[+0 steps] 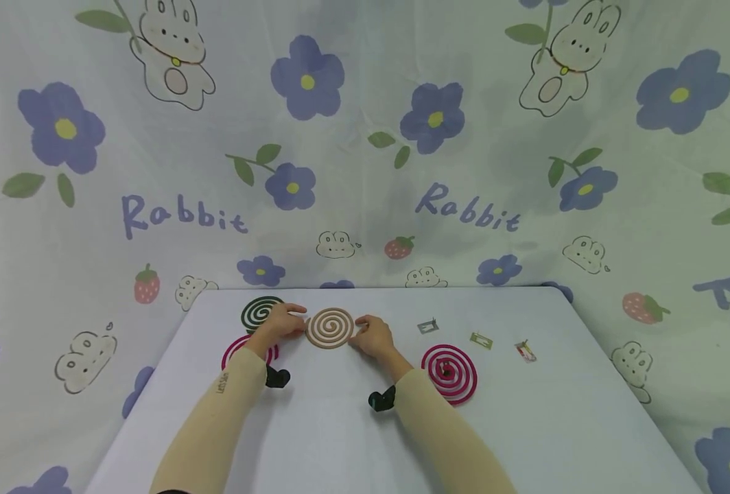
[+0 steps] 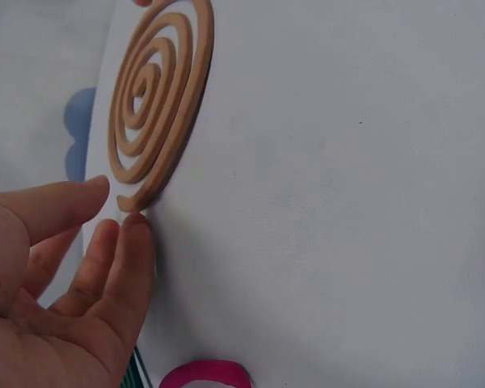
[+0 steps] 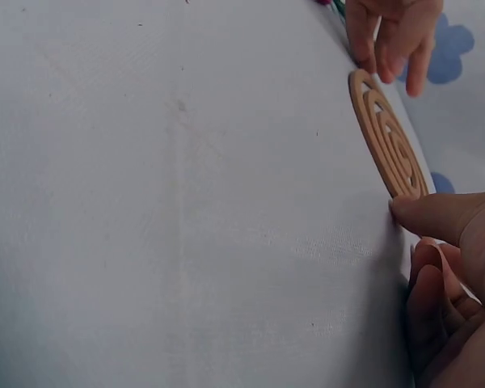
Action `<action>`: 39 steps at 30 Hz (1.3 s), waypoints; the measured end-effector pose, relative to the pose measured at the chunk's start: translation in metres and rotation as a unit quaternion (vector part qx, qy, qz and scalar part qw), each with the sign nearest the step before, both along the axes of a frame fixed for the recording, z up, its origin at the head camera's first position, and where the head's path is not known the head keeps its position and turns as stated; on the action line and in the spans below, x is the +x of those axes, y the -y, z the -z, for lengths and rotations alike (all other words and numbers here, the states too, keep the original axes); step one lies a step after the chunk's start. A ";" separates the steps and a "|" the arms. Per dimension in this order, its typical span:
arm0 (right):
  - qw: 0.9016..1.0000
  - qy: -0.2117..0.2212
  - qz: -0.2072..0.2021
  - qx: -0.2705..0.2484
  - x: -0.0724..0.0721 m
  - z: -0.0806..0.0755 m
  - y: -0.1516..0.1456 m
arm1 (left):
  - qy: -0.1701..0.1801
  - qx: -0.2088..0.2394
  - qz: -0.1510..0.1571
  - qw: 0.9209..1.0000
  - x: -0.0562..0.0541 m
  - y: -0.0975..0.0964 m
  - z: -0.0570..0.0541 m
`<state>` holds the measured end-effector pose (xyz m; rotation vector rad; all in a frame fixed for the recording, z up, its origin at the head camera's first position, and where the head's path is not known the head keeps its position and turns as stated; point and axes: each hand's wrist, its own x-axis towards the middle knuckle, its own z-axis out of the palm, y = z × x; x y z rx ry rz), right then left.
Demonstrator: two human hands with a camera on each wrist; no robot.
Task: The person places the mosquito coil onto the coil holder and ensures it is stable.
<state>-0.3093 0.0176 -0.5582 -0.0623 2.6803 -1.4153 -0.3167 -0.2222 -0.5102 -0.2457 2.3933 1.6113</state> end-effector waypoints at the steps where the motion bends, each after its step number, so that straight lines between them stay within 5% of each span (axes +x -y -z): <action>1: 1.000 -0.004 0.001 0.007 0.000 0.001 0.000 | 0.001 -0.004 -0.001 1.000 0.000 -0.001 0.001; 15: 0.996 -0.055 -0.014 0.063 0.003 0.001 0.001 | 0.009 -0.039 -0.012 0.999 -0.010 -0.001 0.017; 30: 0.989 -0.101 -0.045 0.100 0.006 0.005 0.002 | -0.026 -0.095 -0.015 0.995 -0.002 -0.005 0.018; 39: 0.990 -0.099 -0.035 0.097 0.006 0.004 0.003 | -0.027 -0.092 -0.009 0.995 0.000 -0.004 0.019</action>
